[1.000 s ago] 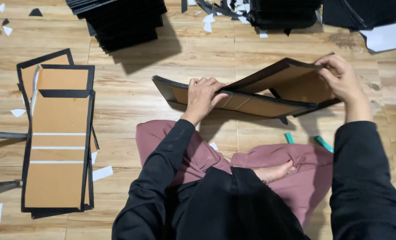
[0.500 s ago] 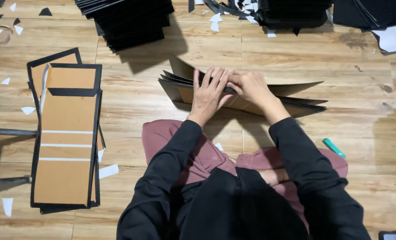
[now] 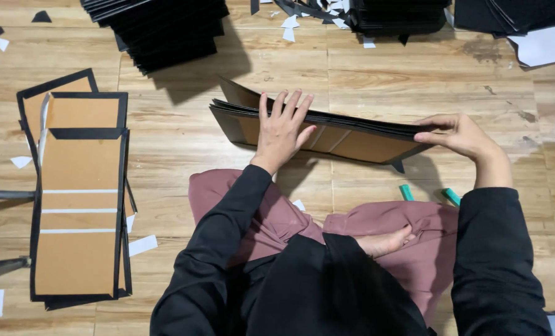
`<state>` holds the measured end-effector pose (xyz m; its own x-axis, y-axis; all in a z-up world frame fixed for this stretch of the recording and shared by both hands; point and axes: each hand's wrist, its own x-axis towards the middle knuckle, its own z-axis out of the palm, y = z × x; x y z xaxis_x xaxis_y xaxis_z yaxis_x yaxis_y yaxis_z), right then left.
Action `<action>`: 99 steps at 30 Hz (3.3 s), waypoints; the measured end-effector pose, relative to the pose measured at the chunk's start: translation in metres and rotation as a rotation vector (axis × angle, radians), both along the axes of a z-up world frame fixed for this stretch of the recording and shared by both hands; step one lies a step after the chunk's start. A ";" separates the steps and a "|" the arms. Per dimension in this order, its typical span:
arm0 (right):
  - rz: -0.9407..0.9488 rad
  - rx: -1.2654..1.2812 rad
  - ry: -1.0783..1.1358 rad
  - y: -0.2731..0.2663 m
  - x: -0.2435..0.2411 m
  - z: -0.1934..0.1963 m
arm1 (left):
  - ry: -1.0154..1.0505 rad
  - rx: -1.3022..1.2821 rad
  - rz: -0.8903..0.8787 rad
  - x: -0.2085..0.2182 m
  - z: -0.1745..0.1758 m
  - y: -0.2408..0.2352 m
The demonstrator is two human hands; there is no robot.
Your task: The person sits on the floor and assembles rectangular cardboard frames by applying black tape to the edges. They use a green utility knife to cut the tape and smooth it down, then stack the completed frames.
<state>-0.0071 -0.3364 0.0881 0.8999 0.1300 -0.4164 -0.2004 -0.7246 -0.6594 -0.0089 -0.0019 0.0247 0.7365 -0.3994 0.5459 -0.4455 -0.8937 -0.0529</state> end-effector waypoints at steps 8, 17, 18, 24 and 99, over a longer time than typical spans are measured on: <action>-0.112 0.241 0.106 -0.033 0.015 -0.046 | 0.065 0.165 -0.133 -0.006 0.007 0.003; -0.137 0.264 -0.026 -0.022 0.017 -0.039 | 0.105 0.225 -0.192 -0.008 0.010 0.008; -0.136 0.264 -0.027 -0.020 0.019 -0.035 | 0.104 0.224 -0.191 -0.008 0.011 0.007; -0.087 0.268 -0.005 -0.012 0.018 -0.022 | 0.117 0.170 -0.147 -0.013 0.011 0.004; -0.532 0.325 -0.628 -0.029 -0.035 -0.122 | 0.287 -0.890 0.009 -0.007 0.022 0.159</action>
